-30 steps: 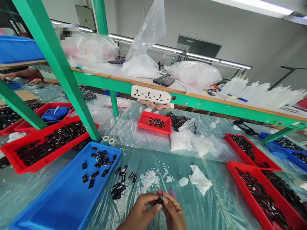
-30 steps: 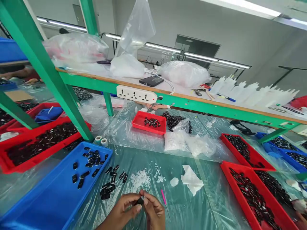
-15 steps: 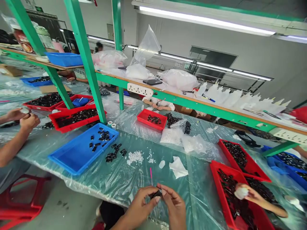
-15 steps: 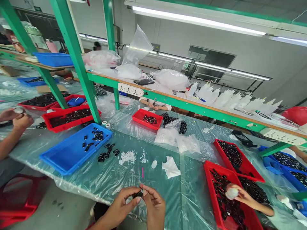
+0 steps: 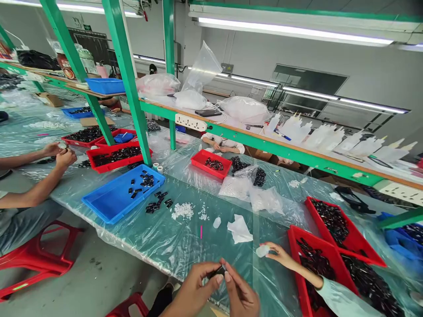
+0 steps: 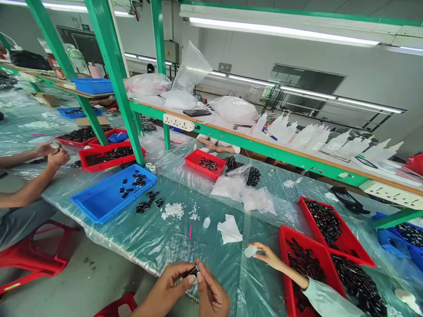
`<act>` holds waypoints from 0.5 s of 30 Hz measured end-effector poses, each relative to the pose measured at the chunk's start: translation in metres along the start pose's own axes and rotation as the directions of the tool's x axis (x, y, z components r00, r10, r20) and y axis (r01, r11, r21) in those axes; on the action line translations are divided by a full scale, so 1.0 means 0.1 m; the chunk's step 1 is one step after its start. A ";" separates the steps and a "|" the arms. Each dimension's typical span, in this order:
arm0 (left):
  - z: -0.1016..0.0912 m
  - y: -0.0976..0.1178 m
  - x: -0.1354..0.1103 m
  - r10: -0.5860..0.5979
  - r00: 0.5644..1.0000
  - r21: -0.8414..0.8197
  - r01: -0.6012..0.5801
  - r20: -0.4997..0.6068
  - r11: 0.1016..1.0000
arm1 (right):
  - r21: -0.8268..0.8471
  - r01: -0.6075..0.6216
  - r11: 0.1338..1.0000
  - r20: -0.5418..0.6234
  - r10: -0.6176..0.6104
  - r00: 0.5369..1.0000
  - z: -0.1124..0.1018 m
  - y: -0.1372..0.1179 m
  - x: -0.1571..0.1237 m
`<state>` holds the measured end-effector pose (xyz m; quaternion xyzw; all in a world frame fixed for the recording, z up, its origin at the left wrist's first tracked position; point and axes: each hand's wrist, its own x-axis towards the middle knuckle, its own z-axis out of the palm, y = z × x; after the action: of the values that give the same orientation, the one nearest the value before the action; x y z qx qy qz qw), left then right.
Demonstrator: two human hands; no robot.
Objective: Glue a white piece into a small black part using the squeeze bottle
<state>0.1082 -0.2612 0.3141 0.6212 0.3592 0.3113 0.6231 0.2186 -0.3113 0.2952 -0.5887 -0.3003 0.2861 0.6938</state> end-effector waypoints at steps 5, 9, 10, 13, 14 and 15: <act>-0.07 -0.15 0.14 0.016 0.994 0.087 -0.007 -0.110 0.996 | -0.082 0.001 0.997 -0.008 -0.001 1.000 0.07 0.18 0.13; -0.25 -0.39 0.30 0.066 0.970 0.137 -0.035 -0.235 0.990 | -0.115 -0.050 0.992 0.016 0.052 0.999 0.35 0.47 0.25; -0.32 -0.46 0.36 0.067 0.966 0.157 -0.028 -0.249 0.987 | -0.124 -0.070 0.990 0.024 0.073 0.997 0.45 0.55 0.28; -0.61 -0.63 0.55 -0.006 0.965 0.207 0.062 -0.261 0.976 | -0.168 -0.096 0.981 0.079 0.110 0.991 0.76 0.76 0.38; -0.75 -0.68 0.63 -0.048 0.964 0.209 0.106 -0.263 0.972 | -0.188 -0.094 0.978 0.102 0.114 0.988 0.86 0.82 0.41; -0.92 -0.72 0.71 -0.089 0.960 0.203 0.146 -0.266 0.968 | -0.209 -0.092 0.974 0.117 0.118 0.986 0.96 0.87 0.45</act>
<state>0.0660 -0.1540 0.2408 0.6188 0.5050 0.3090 0.5163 0.1721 -0.2036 0.2243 -0.6517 -0.3403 0.3277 0.5933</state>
